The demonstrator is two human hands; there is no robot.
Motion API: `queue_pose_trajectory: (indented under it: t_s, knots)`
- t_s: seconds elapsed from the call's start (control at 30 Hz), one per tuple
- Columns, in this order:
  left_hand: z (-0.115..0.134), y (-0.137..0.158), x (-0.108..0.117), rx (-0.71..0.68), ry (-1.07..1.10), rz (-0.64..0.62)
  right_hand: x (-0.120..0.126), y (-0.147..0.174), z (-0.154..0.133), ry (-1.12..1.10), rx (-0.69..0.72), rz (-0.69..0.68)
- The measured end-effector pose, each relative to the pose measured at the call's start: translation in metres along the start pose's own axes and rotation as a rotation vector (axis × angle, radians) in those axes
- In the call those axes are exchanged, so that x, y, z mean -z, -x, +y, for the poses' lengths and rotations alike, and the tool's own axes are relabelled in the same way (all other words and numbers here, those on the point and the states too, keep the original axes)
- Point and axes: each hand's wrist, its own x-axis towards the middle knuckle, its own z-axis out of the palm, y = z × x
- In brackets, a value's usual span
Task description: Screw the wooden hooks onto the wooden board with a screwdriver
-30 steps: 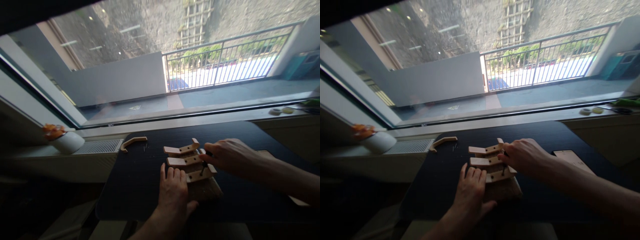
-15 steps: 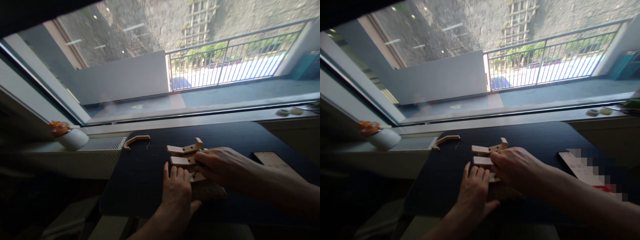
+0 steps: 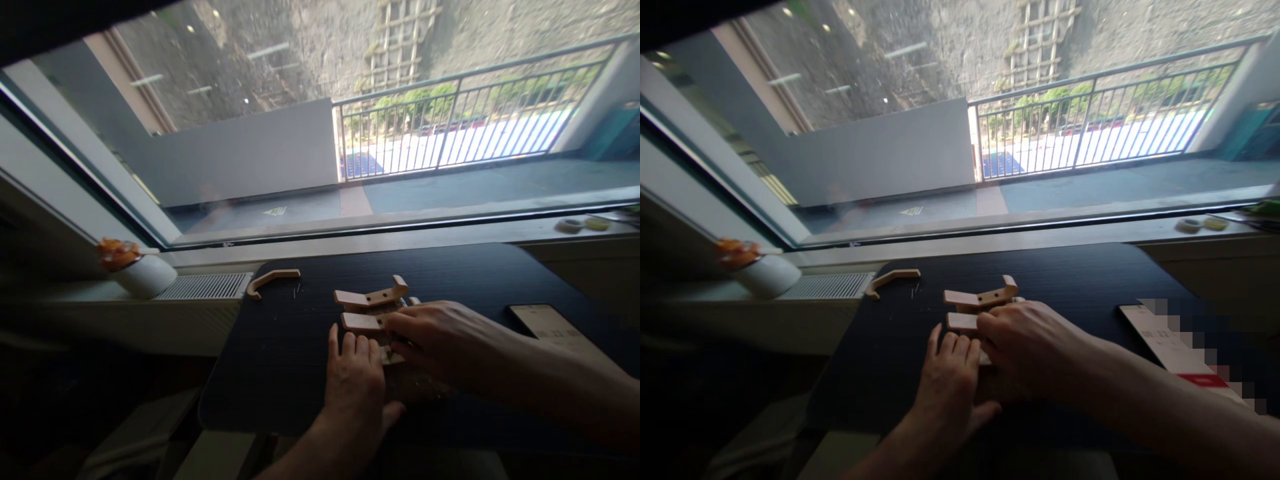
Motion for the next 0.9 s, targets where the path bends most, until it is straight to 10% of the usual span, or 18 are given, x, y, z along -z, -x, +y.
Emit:
queue_pose_trajectory:
  t_s: [0.6,0.9]
  knots:
    - [-0.002,0.000,-0.004,-0.038,0.004,0.042,-0.003,-0.007,0.019,0.042,0.057,0.057]
    - [-0.003,0.003,-0.005,-0.052,0.044,0.082,-0.005,-0.002,0.001,-0.095,0.351,0.072]
